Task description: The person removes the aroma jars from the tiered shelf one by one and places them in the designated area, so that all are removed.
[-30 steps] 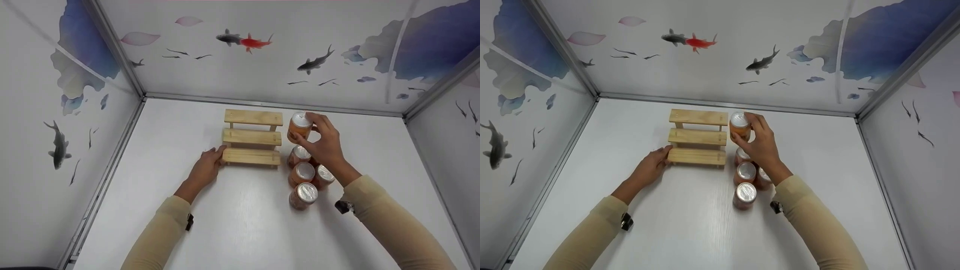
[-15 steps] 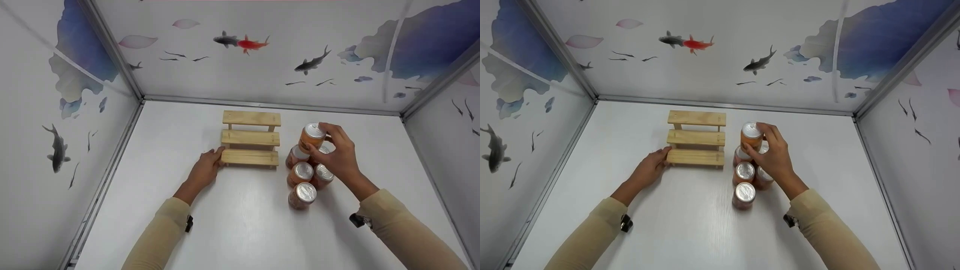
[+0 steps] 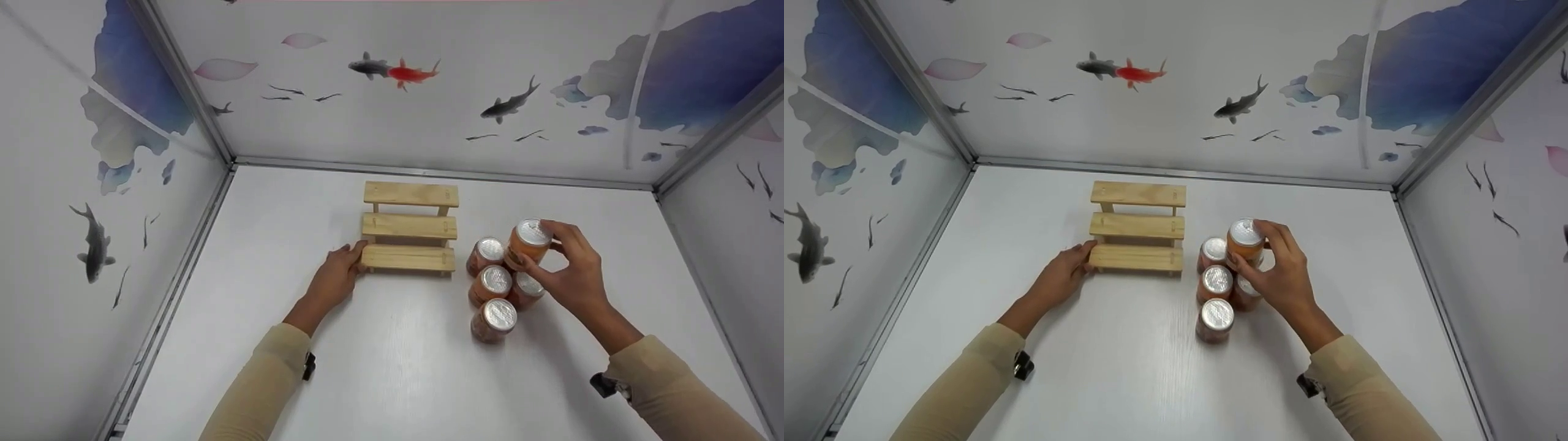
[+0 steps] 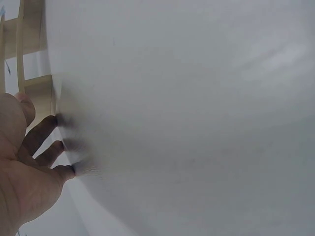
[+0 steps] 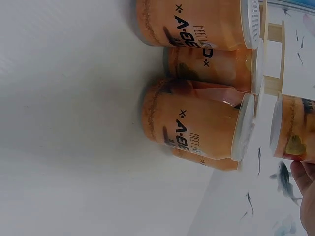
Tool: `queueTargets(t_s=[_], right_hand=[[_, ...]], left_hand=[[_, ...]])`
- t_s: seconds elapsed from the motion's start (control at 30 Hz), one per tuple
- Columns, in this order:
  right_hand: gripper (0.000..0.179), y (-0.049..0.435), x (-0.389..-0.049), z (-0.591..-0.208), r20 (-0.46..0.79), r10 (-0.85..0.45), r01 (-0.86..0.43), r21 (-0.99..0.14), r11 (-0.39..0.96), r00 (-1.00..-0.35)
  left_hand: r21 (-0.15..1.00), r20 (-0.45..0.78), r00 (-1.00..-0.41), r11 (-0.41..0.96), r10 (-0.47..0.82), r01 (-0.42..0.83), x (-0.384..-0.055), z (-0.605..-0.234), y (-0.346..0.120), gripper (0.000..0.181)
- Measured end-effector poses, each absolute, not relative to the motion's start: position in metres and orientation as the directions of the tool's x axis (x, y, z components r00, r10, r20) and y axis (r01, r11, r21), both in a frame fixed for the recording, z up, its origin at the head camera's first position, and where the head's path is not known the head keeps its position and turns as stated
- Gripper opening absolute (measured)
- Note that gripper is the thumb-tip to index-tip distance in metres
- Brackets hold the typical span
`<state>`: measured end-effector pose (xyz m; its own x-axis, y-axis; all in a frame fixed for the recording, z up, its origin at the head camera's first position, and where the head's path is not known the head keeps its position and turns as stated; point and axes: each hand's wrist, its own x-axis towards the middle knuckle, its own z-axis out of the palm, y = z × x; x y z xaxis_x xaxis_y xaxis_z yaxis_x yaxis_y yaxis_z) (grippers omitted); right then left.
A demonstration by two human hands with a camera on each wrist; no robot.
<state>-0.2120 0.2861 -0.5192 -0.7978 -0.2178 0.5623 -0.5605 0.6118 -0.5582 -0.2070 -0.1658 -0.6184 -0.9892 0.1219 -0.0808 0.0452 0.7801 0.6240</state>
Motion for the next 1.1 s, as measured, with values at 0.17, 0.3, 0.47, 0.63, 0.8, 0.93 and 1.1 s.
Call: queueTargets(t_s=[0.17,0.3,0.47,0.63,0.8,0.93,1.1], right_hand=[[0.068,0.293,-0.201,-0.523,0.577,-0.213,-0.567,-0.549,0.614,-0.789],[0.069,0.298,-0.192,-0.526,0.572,-0.206,-0.56,-0.555,0.615,-0.794],[0.07,0.301,-0.182,-0.53,0.589,-0.205,-0.573,-0.548,0.609,-0.781],[0.072,0.303,-0.174,-0.534,0.619,-0.211,-0.6,-0.528,0.601,-0.756],[0.075,0.306,-0.167,-0.539,0.621,-0.214,-0.599,-0.516,0.613,-0.754],[0.075,0.309,-0.161,-0.541,0.615,-0.217,-0.591,-0.507,0.628,-0.758],[0.075,0.311,-0.152,-0.541,0.623,-0.234,-0.605,-0.489,0.629,-0.747]], left_hand=[[0.625,-0.073,-0.989,0.779,0.128,0.054,-0.208,-0.617,-0.166,0.058],[0.627,-0.073,-0.989,0.777,0.125,0.052,-0.209,-0.618,-0.166,0.057],[0.622,-0.091,-0.989,0.782,0.118,0.036,-0.209,-0.62,-0.166,0.058],[0.623,-0.099,-0.989,0.782,0.113,0.027,-0.208,-0.62,-0.166,0.06],[0.617,-0.096,-0.989,0.787,0.114,0.03,-0.207,-0.619,-0.165,0.061],[0.613,-0.091,-0.989,0.789,0.119,0.038,-0.207,-0.619,-0.165,0.061],[0.617,-0.096,-0.988,0.786,0.121,0.036,-0.208,-0.618,-0.166,0.061]])
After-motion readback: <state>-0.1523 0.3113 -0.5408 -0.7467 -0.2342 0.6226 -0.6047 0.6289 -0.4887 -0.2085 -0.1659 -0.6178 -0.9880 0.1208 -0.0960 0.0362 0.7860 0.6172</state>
